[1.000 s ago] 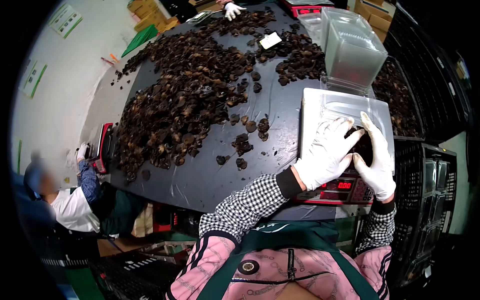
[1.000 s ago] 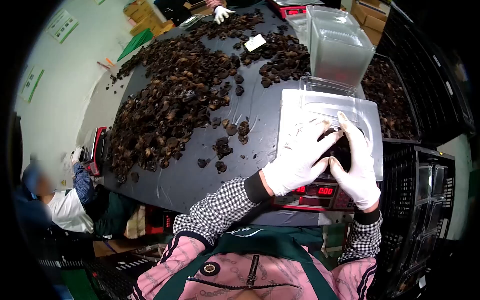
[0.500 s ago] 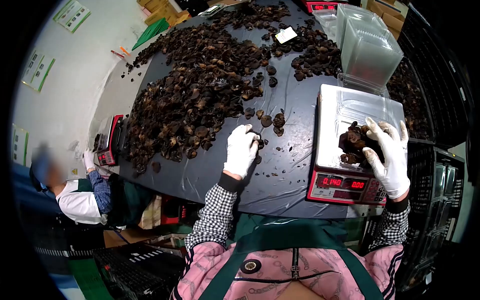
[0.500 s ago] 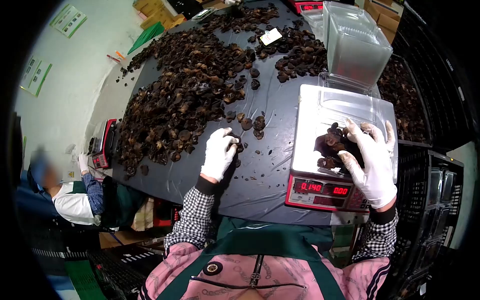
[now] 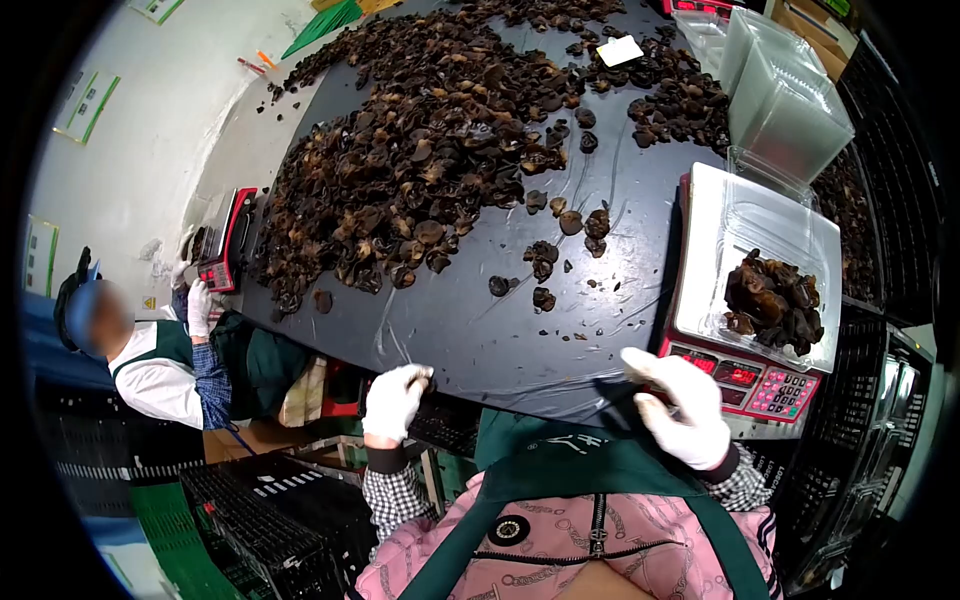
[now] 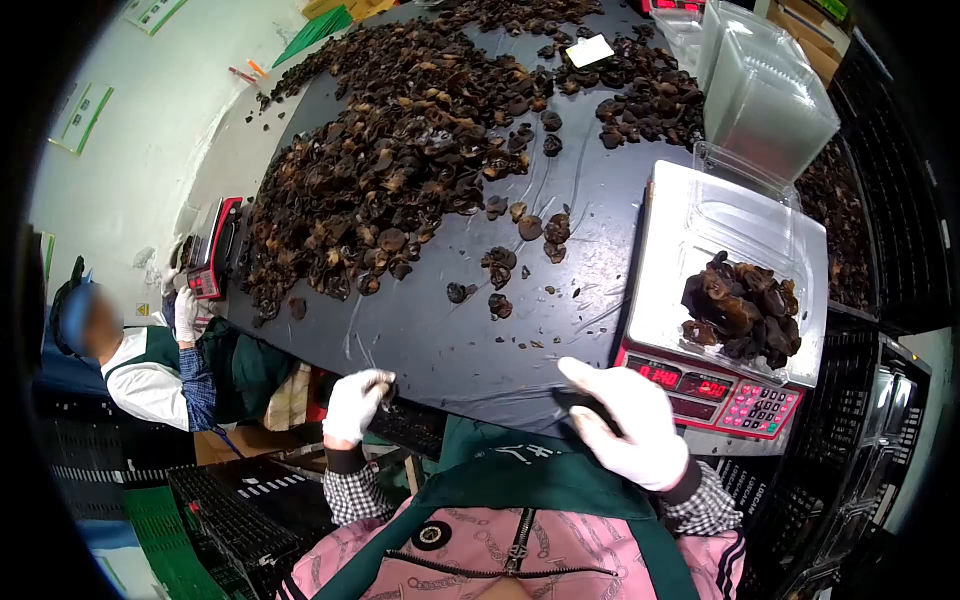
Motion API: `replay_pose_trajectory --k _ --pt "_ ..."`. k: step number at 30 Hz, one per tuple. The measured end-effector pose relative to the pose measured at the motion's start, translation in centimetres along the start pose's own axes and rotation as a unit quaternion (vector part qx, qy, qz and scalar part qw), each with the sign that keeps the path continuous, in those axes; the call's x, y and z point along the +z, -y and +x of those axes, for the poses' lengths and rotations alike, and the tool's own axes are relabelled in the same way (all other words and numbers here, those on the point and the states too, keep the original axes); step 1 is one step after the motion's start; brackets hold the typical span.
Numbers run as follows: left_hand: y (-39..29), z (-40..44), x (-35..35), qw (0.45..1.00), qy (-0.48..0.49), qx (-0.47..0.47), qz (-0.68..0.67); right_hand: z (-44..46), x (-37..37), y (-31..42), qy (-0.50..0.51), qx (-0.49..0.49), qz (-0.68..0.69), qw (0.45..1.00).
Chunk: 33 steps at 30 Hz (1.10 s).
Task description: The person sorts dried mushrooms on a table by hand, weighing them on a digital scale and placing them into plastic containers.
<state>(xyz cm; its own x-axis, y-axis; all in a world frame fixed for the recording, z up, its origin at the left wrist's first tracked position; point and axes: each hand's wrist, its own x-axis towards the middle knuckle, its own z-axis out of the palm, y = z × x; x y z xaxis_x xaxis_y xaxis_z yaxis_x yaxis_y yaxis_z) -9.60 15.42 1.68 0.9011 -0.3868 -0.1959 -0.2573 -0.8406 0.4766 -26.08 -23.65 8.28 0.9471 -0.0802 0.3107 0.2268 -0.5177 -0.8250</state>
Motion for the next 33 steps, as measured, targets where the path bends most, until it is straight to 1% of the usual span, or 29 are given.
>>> replay_pose_trajectory --k 1,2,3,5,6,7,8,9,10,11,13,15,16,17,19,21,22,23,24,25,26,27,29,30,31,32,33 --pt "0.0 -1.2 -0.7 0.997 0.028 -0.057 0.050 0.0 1.8 -0.7 0.002 0.007 0.030 1.000" --pt "-0.4 -2.0 -1.3 0.996 0.009 -0.037 0.080 -0.1 3.5 -1.5 0.009 0.025 0.056 0.998" --pt "-0.2 -1.7 -1.0 0.996 -0.052 0.008 0.074 -0.1 5.0 -1.8 0.031 0.084 0.111 0.990" --pt "-0.4 0.2 0.0 0.978 -0.174 0.099 0.060 -0.2 7.9 -2.7 0.038 0.170 0.223 0.959" --pt "-2.5 1.9 0.3 0.975 -0.197 0.104 0.019 0.3 8.5 -2.7 0.063 0.200 0.249 0.945" --pt "-5.5 3.5 0.5 0.968 -0.209 0.136 0.000 0.4 9.2 -3.2 0.082 0.236 0.288 0.924" --pt "-6.6 5.5 1.8 0.955 -0.235 0.178 -0.008 0.5 10.1 -3.8 0.079 0.272 0.356 0.890" --pt "-7.9 7.3 3.0 0.954 -0.221 0.200 -0.031 0.5 10.8 -4.3 0.074 0.307 0.421 0.850" --pt "-8.9 8.9 4.3 0.948 -0.220 0.229 0.001 0.5 11.1 -4.6 0.075 0.327 0.444 0.831" --pt "-10.9 9.8 4.5 0.953 -0.198 0.230 -0.002 0.6 11.2 -4.9 0.074 0.345 0.467 0.811" --pt "-10.2 12.1 6.6 0.958 -0.163 0.237 0.008 0.4 10.9 -5.0 0.070 0.368 0.515 0.771" --pt "-9.1 12.7 7.3 0.956 -0.177 0.233 0.001 0.3 10.6 -5.1 0.062 0.371 0.568 0.732" --pt "-9.9 11.8 6.6 0.950 -0.205 0.233 -0.033 0.2 10.8 -5.5 0.066 0.368 0.569 0.733" --pt "-10.5 10.8 5.9 0.955 -0.185 0.217 -0.077 0.1 10.9 -5.5 0.054 0.379 0.591 0.710" --pt "-12.8 8.0 3.6 0.952 -0.066 0.279 -0.107 0.6 11.1 -5.3 0.032 0.398 0.635 0.662" --pt "-15.1 5.6 2.9 0.948 0.079 0.224 -0.211 1.3 11.1 -5.0 0.013 0.412 0.663 0.625" --pt "-14.6 6.1 4.4 0.937 0.005 0.303 -0.173 1.0 11.6 -5.8 0.020 0.415 0.657 0.629" --pt "-14.2 6.9 5.6 0.943 -0.035 0.315 -0.101 0.7 12.0 -6.7 0.026 0.418 0.650 0.634" --pt "-14.3 7.6 6.6 0.950 -0.086 0.294 -0.060 0.7 11.8 -6.7 0.036 0.418 0.621 0.662" --pt "-14.4 8.4 7.4 0.952 -0.135 0.274 -0.020 0.7 11.7 -6.6 0.034 0.414 0.619 0.667" --pt "-14.3 9.4 8.1 0.950 -0.159 0.267 0.022 0.6 11.5 -6.5 0.030 0.411 0.616 0.671" --pt "-14.0 9.7 8.5 0.952 -0.158 0.262 0.015 0.4 11.4 -6.5 0.026 0.407 0.614 0.676" --pt "-13.9 10.2 9.1 0.954 -0.153 0.256 -0.002 0.5 11.1 -6.5 0.012 0.422 0.637 0.645" --pt "-14.2 9.8 8.7 0.953 -0.137 0.266 -0.036 0.8 10.6 -5.6 0.000 0.429 0.650 0.627" --pt "-14.9 9.1 7.9 0.946 -0.101 0.285 -0.118 1.0 10.3 -5.3 -0.010 0.434 0.663 0.610" --pt "-15.6 8.2 6.7 0.944 -0.017 0.293 -0.151 0.8 10.6 -5.9 -0.005 0.406 0.684 0.606" --pt "-16.3 7.4 5.3 0.935 0.067 0.298 -0.183 0.8 10.6 -5.9 -0.016 0.408 0.682 0.607"
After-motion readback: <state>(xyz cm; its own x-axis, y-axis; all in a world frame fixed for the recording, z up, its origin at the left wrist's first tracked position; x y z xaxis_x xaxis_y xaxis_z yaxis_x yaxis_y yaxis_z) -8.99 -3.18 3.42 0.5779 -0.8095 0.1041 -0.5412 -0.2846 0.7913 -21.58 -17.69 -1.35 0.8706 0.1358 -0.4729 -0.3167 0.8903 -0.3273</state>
